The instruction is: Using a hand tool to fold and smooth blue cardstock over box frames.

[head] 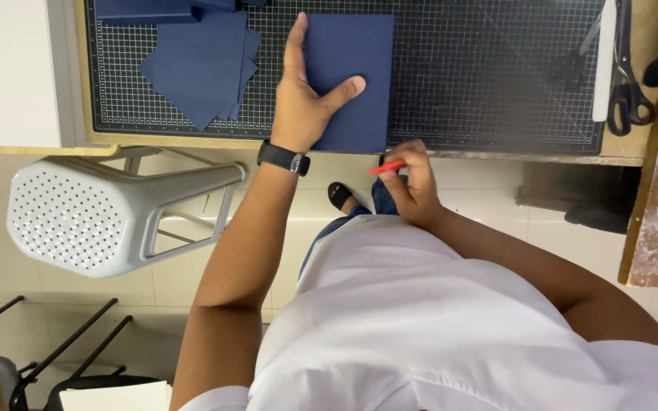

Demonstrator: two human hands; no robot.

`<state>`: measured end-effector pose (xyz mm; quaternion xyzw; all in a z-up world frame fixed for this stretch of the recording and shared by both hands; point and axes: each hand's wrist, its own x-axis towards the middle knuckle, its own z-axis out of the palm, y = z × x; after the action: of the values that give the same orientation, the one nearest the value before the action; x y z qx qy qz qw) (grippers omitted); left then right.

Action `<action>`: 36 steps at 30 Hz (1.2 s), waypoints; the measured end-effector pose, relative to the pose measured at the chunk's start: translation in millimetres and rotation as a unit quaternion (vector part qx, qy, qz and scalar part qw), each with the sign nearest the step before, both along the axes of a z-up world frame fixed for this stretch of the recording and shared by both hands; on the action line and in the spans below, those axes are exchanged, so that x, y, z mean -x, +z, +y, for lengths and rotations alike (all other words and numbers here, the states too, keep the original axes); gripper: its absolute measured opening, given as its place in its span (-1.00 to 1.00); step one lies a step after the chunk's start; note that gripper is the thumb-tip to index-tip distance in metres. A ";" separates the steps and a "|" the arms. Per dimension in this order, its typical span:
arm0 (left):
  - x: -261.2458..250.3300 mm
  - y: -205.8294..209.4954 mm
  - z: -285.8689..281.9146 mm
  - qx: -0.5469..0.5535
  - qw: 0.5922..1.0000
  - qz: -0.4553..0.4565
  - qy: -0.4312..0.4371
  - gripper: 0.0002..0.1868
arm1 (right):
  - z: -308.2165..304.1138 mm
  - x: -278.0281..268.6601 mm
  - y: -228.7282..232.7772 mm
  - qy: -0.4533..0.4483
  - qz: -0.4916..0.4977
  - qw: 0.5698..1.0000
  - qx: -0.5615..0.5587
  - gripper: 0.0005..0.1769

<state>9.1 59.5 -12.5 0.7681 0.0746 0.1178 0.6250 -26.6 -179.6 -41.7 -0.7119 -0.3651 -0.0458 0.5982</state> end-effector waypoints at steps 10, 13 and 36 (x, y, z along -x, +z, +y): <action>19.5 41.5 -20.1 0.118 0.988 -0.083 -0.050 -0.61 | 3.4 -81.6 12.5 -0.151 0.362 0.884 -0.253 -0.72; 26.2 17.9 -6.8 0.141 0.972 -0.137 -0.127 -0.79 | 14.1 -88.5 11.8 -0.097 0.351 0.883 -0.297 -0.90; -2.4 25.9 -1.1 -0.100 0.988 0.114 0.007 0.19 | 59.7 -113.6 26.3 -0.146 0.040 0.985 -0.079 -0.67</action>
<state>11.4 58.4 13.5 0.8345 0.1383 0.0405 0.5318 86.9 -119.9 -15.4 -0.7094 -0.2282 -0.1326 0.6535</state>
